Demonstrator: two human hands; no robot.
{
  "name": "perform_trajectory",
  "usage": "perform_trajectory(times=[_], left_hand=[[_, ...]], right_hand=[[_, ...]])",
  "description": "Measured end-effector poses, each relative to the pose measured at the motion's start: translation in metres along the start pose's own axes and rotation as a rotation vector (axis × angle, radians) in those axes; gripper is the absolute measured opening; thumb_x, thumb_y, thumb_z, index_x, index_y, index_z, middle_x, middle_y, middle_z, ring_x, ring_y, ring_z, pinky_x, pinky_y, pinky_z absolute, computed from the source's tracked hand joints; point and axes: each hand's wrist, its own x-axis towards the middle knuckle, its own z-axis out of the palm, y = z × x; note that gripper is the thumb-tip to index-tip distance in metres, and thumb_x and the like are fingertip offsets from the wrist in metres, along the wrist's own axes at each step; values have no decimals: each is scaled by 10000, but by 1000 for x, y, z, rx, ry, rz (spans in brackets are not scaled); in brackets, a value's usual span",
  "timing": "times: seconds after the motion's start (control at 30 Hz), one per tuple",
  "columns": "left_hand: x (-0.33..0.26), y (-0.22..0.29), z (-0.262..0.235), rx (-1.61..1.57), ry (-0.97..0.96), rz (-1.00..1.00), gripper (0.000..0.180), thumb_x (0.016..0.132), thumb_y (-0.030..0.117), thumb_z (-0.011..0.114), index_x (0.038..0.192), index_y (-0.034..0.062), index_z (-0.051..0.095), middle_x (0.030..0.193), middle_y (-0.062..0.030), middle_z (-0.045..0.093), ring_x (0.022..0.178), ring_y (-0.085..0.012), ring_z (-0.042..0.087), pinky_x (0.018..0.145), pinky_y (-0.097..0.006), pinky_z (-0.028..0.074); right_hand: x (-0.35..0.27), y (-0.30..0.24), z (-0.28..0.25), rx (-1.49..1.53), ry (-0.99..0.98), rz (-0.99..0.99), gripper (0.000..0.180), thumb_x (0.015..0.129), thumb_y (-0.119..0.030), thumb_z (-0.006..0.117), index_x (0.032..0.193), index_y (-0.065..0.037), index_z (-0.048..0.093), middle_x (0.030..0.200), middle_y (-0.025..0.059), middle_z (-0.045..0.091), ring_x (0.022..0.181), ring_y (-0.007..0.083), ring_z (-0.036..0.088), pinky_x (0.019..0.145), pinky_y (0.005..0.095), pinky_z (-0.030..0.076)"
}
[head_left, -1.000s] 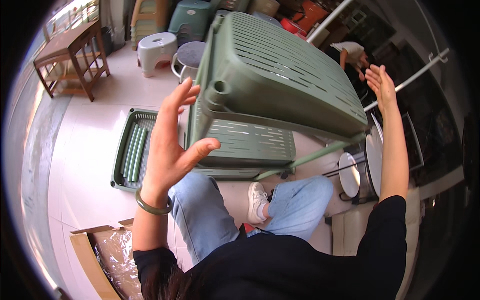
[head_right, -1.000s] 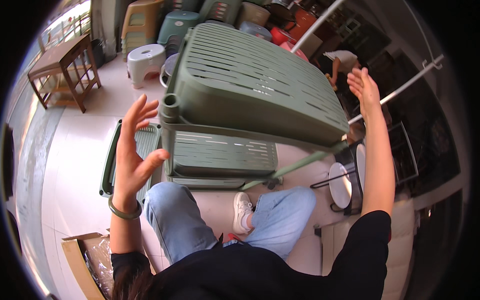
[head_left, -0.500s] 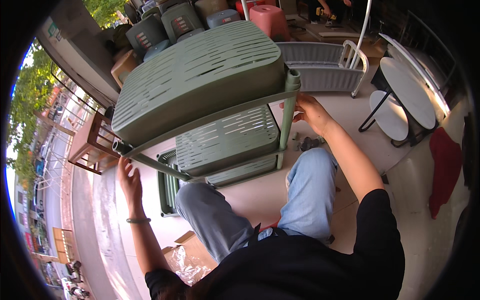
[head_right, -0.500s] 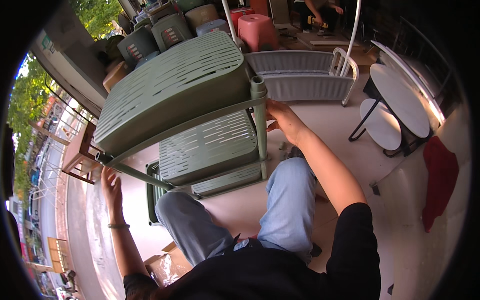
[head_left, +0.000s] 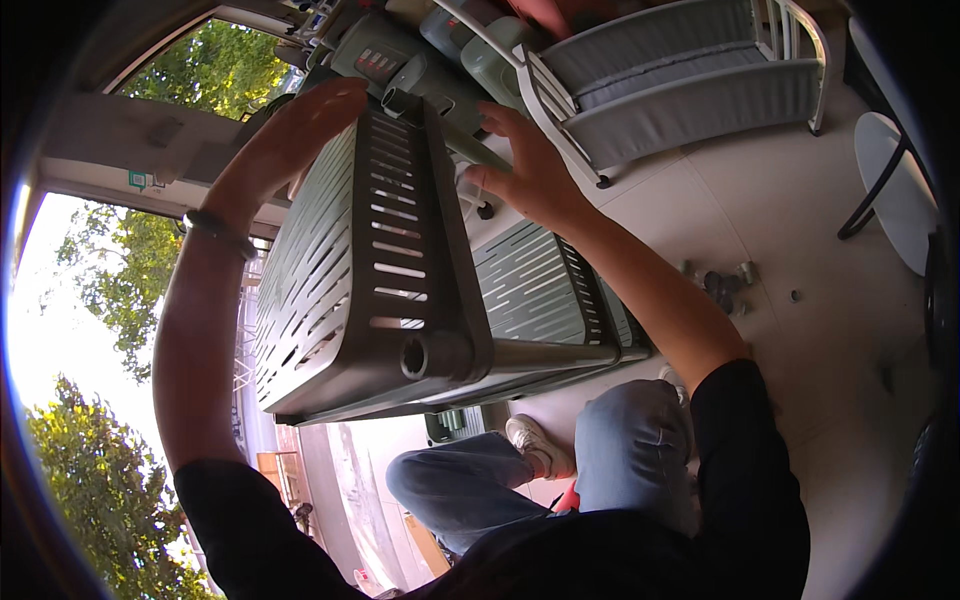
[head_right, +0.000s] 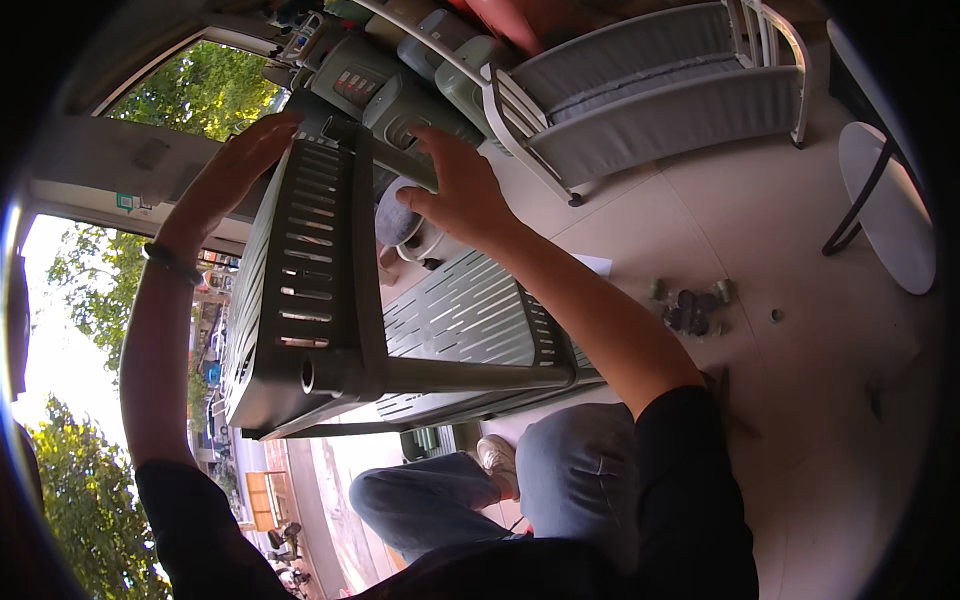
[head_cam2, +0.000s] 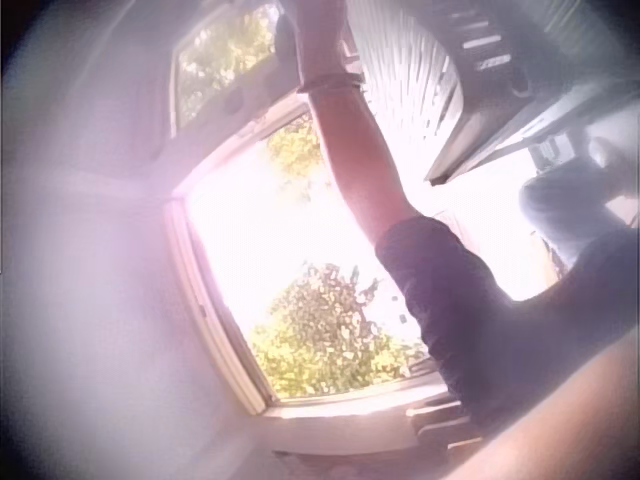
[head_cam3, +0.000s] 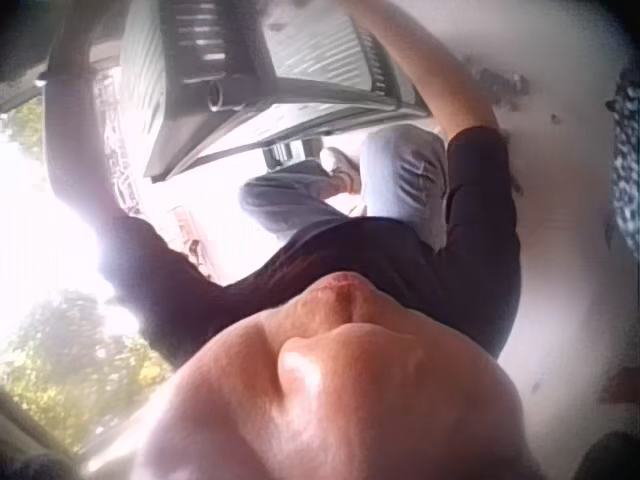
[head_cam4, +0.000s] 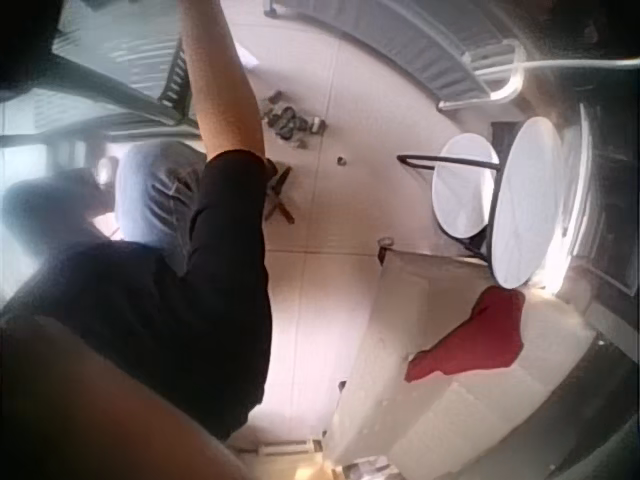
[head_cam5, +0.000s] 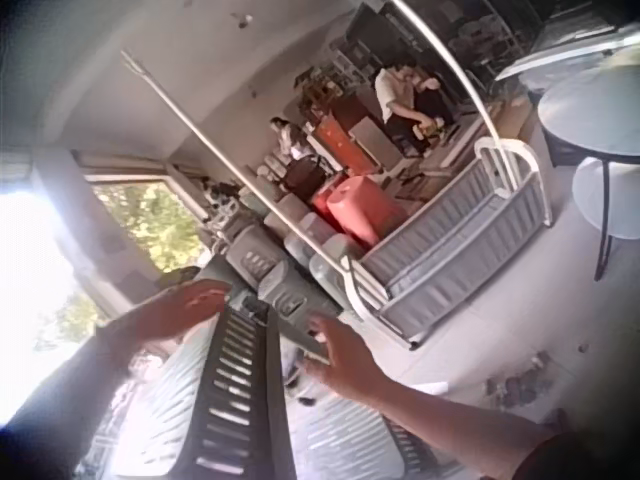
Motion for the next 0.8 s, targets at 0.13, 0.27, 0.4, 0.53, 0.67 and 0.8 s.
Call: perform_trajectory(times=[0.13,0.27,0.4,0.53,0.67,0.8], left_hand=[[70,-27,5,-57,-284,-46,372,992,211,553,1335,66,543,1284,-101,595,1162,-185,581,967,-298,464],[77,-35,7,-315,-302,-345,373,990,214,548,1322,45,550,1278,-76,591,1153,-169,588,950,-289,487],[51,-20,14,-478,-184,-242,369,983,181,554,1319,30,546,1259,-74,596,1136,-157,596,958,-297,490],[37,-3,21,-312,-182,-73,387,974,159,549,1330,10,527,1302,-96,566,1163,-176,581,991,-311,470],[33,5,23,-109,-251,82,411,957,133,542,1349,11,510,1363,-101,522,1208,-191,554,1029,-319,443],[36,1,22,-168,-224,8,424,945,117,546,1355,16,506,1403,-95,488,1244,-207,530,1052,-335,424]], right_hand=[[30,15,25,85,-48,-30,784,755,-167,788,1429,-127,389,1283,182,567,1196,344,548,975,422,440],[49,22,50,293,-51,-109,717,762,-92,767,1396,-136,436,1133,166,650,1019,327,651,871,398,500],[58,29,60,428,23,-172,622,750,-61,764,1327,-111,537,1003,146,696,928,266,691,816,368,523],[59,35,63,434,77,-246,572,740,-64,773,1281,-96,590,1006,146,695,930,265,689,816,359,524],[60,40,67,349,128,-280,559,724,-70,782,1255,-79,608,1010,156,687,909,286,684,806,359,522],[61,42,70,321,124,-269,320,774,-269,746,1034,-101,665,925,145,669,918,358,635,783,455,494]])
